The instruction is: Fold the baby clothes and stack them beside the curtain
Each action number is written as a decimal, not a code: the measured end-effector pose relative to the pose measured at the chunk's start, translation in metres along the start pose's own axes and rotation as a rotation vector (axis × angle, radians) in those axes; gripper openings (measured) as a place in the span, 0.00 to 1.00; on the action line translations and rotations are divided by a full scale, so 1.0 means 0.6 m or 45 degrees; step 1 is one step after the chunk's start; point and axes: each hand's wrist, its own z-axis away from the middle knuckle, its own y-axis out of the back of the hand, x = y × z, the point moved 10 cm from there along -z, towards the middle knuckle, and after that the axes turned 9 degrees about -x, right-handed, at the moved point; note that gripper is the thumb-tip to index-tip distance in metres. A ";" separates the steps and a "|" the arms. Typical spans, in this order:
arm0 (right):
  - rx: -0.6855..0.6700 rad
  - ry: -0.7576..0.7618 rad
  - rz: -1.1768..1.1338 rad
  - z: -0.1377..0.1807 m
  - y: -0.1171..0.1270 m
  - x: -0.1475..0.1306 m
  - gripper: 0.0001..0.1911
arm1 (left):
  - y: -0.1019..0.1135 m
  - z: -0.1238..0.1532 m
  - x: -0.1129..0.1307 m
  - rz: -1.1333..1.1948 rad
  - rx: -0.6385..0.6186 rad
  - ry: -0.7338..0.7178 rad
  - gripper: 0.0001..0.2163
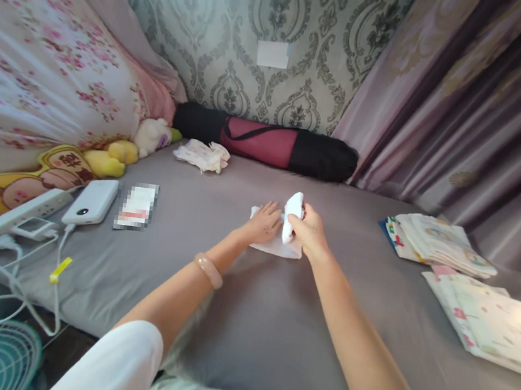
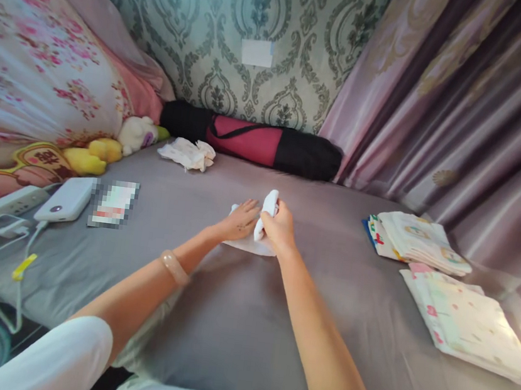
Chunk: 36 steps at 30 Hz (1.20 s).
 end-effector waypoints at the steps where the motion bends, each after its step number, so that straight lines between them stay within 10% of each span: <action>1: 0.000 -0.004 0.083 0.001 -0.005 -0.006 0.29 | 0.018 0.011 -0.023 0.043 0.065 0.046 0.21; 7: -0.143 0.049 0.495 0.013 -0.094 -0.039 0.29 | 0.076 0.076 -0.127 0.508 0.347 0.249 0.15; 13: -0.417 0.164 0.643 0.013 -0.181 -0.026 0.28 | 0.062 0.097 -0.134 0.849 0.364 0.304 0.20; 20: -0.157 0.440 0.864 0.008 -0.084 -0.035 0.23 | 0.048 0.093 -0.125 0.524 0.268 0.524 0.22; 26: -0.260 0.421 1.328 0.016 -0.122 0.010 0.30 | 0.077 0.114 -0.092 0.015 0.599 0.650 0.25; 36: -0.178 0.369 1.360 0.021 -0.141 0.024 0.31 | 0.056 0.084 -0.086 -0.134 0.418 0.711 0.12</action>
